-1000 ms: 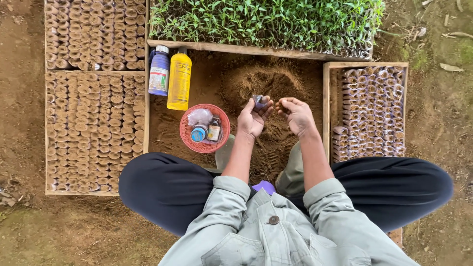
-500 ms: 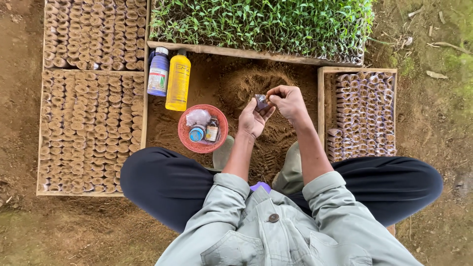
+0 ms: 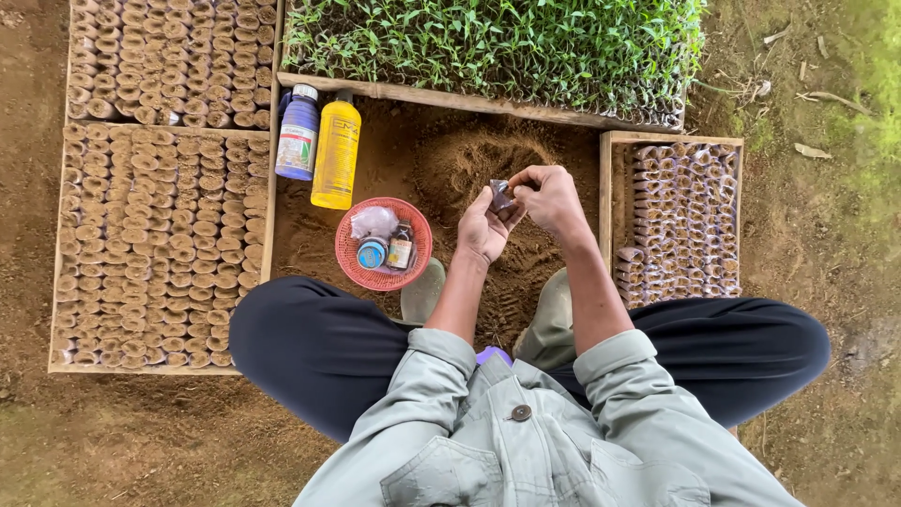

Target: The person sits cross-legged on the ground and fills small plastic seedling pots with soil from a wooden tray. They use their hands to scoop soil, pack it into the pots, and place the filled pots into a tray. The person also handles small containers and bottles placed in a red basket nearby.

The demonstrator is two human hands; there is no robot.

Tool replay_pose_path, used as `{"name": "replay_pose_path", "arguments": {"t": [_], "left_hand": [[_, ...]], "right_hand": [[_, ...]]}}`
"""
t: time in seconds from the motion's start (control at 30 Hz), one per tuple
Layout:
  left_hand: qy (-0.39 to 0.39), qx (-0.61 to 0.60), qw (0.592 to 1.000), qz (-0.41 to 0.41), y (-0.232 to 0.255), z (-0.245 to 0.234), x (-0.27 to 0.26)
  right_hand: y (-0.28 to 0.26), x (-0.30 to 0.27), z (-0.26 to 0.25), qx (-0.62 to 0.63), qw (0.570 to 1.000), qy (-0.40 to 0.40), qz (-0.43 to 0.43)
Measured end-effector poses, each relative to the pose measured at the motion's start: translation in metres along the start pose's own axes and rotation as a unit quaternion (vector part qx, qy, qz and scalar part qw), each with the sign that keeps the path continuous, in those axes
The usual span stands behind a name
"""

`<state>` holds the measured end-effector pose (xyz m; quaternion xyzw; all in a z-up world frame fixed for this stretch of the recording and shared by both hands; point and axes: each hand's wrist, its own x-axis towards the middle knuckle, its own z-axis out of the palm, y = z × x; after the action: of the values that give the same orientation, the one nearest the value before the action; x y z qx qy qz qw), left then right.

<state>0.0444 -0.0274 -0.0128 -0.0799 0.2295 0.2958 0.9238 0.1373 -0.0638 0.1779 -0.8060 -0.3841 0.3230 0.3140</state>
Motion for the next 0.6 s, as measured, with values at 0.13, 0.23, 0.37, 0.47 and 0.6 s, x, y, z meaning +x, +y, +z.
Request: {"name": "replay_pose_path", "arguments": {"t": [0.13, 0.23, 0.37, 0.47, 0.6], "left_hand": [[-0.006, -0.003, 1.000, -0.001, 0.000, 0.005, -0.003], [-0.010, -0.005, 1.000, 0.000, 0.000, 0.006, -0.006], [-0.015, -0.012, 1.000, -0.004, -0.001, 0.004, -0.003], [-0.016, -0.012, 1.000, -0.008, -0.001, 0.003, -0.003], [-0.017, -0.014, 1.000, -0.014, -0.002, 0.005, -0.006]], "right_hand": [[-0.003, 0.001, 0.000, -0.043, 0.999, 0.005, 0.006], [-0.006, 0.001, -0.001, -0.055, 0.998, 0.004, 0.010], [-0.023, -0.007, -0.006, -0.054, 0.998, -0.011, 0.017], [-0.029, -0.012, -0.007, -0.050, 0.998, -0.018, 0.015], [-0.036, -0.015, -0.007, -0.052, 0.998, -0.032, 0.014]]}}
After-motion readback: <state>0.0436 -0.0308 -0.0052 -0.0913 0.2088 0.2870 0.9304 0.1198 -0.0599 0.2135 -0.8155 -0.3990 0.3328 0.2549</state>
